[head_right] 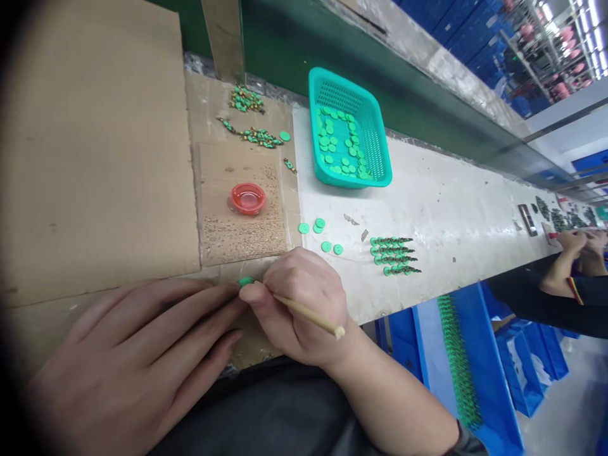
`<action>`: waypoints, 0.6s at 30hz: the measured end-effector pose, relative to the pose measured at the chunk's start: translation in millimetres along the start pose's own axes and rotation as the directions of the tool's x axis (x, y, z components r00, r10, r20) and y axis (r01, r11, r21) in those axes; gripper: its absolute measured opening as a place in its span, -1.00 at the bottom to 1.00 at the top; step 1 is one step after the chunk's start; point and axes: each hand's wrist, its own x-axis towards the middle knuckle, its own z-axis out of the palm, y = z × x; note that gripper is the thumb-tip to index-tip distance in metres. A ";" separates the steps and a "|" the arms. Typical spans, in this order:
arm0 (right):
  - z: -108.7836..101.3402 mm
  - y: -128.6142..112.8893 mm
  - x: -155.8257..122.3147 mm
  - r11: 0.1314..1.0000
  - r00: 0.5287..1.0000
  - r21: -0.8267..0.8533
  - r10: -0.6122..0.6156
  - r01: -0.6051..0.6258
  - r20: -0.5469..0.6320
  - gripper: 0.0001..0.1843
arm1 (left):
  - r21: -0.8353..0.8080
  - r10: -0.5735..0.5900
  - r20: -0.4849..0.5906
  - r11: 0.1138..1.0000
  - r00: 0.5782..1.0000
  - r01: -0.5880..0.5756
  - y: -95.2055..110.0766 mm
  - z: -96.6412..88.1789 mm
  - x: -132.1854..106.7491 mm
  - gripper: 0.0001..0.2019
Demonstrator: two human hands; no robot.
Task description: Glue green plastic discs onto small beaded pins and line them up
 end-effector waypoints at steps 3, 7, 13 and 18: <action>1.1 0.5 -0.1 1.000 1.000 0.002 -0.018 0.018 0.006 -0.74 | -0.011 -0.017 -0.003 1.000 1.000 0.017 0.4 -0.1 -0.6 -0.53; 0.8 -0.6 0.6 1.000 1.000 0.009 0.002 -0.002 0.027 -0.73 | 0.011 0.003 -0.015 1.000 1.000 -0.002 2.8 -1.6 4.2 -0.58; 1.3 -0.7 0.3 1.000 1.000 0.005 -0.015 0.015 0.026 -0.72 | 0.012 0.015 -0.008 1.000 1.000 -0.015 2.0 -0.4 3.1 -0.59; 1.4 1.1 -0.6 0.999 0.999 -0.011 -0.048 0.048 0.022 -0.75 | 0.005 0.014 -0.035 1.000 0.999 -0.014 2.3 1.3 1.9 -0.63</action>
